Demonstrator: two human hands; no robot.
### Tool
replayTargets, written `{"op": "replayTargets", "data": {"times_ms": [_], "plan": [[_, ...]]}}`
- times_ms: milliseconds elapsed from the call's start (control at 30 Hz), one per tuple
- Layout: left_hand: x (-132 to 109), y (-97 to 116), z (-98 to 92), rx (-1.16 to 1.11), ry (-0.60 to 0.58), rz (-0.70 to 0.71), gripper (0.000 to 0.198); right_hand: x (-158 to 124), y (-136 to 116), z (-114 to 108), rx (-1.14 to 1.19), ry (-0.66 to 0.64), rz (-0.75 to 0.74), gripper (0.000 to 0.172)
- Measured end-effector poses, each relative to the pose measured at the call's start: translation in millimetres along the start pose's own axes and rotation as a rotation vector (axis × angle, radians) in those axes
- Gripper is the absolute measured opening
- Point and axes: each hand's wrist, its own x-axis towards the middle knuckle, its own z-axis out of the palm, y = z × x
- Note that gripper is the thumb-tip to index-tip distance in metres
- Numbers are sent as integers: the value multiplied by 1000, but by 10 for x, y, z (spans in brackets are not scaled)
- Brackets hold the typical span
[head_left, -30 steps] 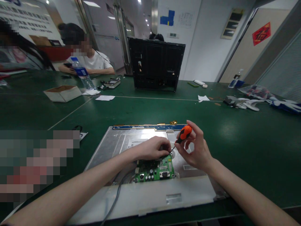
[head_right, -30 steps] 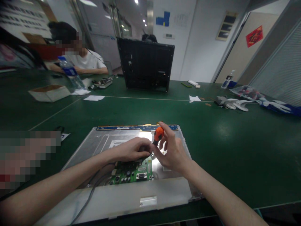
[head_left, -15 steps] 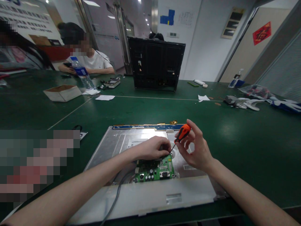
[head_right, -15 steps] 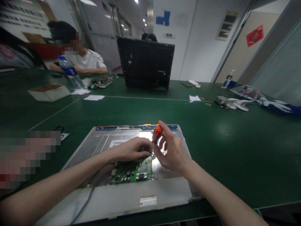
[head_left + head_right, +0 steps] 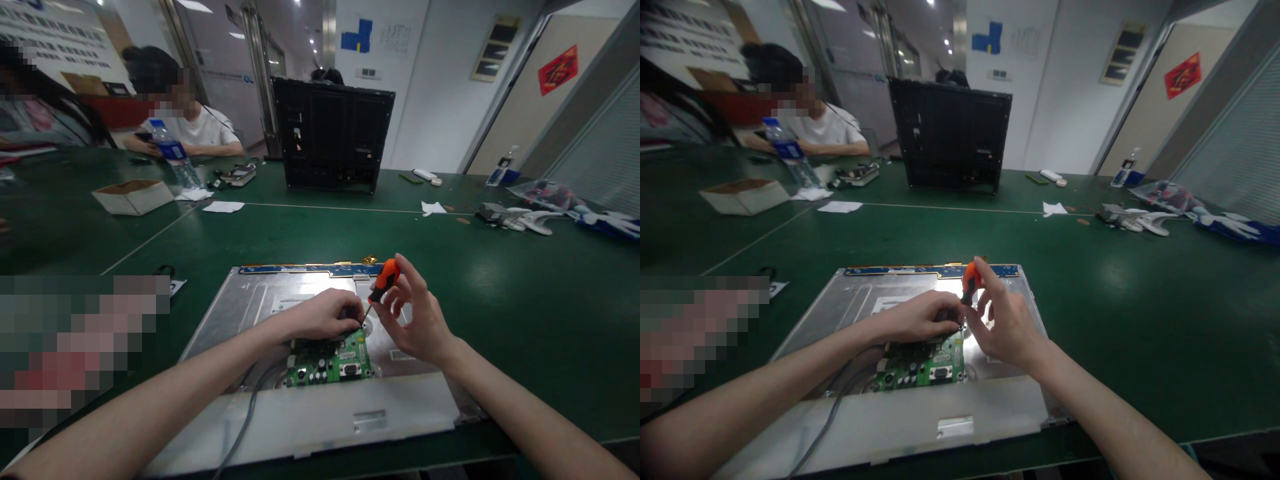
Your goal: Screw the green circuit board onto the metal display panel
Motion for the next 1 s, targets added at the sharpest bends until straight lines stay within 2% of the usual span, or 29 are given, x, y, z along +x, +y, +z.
{"op": "replayTargets", "data": {"times_ms": [367,567,1000], "plan": [[2,-19,19,9,6,14,8,18,12,-18,-37,10,-57,78],[1,4,6,-10,11,10,5,-1,9,0,3,21,-5,80],[-11,11,12,7,-2,-6,11,-18,42,16,26,28,30,83]]}}
